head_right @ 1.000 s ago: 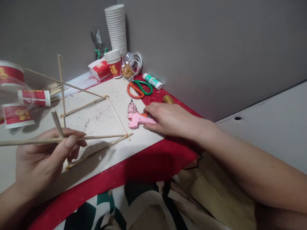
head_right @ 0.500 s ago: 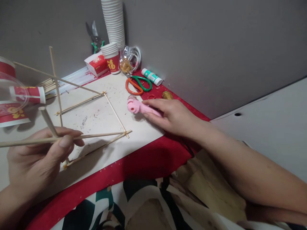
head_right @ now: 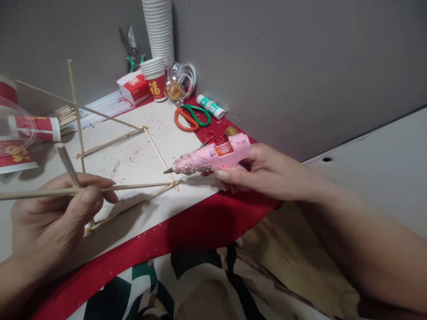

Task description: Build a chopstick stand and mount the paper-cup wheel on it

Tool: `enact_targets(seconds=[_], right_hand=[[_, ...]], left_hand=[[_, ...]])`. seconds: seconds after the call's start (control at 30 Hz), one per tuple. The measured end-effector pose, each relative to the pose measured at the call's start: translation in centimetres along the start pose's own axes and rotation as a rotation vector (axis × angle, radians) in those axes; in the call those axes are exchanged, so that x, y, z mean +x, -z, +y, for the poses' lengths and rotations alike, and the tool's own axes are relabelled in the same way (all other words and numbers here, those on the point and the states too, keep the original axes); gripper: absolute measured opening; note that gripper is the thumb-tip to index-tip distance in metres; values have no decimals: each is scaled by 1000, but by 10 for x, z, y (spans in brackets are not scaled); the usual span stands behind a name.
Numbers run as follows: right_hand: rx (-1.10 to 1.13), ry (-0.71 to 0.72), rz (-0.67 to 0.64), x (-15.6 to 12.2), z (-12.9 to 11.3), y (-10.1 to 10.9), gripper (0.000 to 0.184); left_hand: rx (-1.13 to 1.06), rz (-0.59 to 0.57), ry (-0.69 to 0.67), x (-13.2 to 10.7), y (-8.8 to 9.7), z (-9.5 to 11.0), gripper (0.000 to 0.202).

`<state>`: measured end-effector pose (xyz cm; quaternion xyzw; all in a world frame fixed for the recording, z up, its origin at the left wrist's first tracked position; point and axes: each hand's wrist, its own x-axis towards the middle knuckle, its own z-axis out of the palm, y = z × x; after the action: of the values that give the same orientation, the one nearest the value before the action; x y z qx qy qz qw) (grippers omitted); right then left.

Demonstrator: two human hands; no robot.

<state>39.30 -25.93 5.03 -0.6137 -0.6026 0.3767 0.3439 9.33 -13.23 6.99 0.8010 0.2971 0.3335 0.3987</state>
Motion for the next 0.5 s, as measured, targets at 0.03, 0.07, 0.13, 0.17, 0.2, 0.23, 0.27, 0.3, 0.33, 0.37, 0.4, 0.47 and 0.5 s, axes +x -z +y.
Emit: enact_targets(seconds=[0.03,0.07,0.13,0.17,0.2,0.23,0.27,0.3,0.33,0.37,0.4,0.47,0.5], right_hand=[[-25,15,-1,0,0,1,43],[-50,28,-8,1,0,1,40],[-87,38,-47,2,0,1,35],[-97,40,-70,3,-1,1,33],[-104,41,-94,4,-1,0,32],[-109,39,-118,5,-2,0,31],[-119,43,-134,6,-2,0,31],[-136,51,-141,6,-2,-1,30],[-158,62,-139,7,-2,-1,30],[-182,70,-138,7,-2,-1,29],[-207,73,-137,8,-2,-1,30],[-267,61,-116,9,-1,-1,39],[-307,42,-77,9,-2,-1,46]], left_hand=[[-10,-10,-5,0,0,-1,14],[-19,-21,-11,1,-1,-2,13],[-41,-39,-23,2,-1,-2,12],[-50,-41,-28,2,-1,-3,12],[-52,-44,-34,2,0,-2,12],[-47,-46,-37,2,0,-2,12],[-35,-48,-36,2,1,-2,12],[-18,-48,-30,2,1,-1,13],[-4,-48,-24,2,1,-1,13],[4,-49,-18,2,2,-1,12],[4,-48,-22,2,2,-1,12],[-13,-49,-45,2,2,-2,13],[-23,-48,-57,2,1,-2,13]])
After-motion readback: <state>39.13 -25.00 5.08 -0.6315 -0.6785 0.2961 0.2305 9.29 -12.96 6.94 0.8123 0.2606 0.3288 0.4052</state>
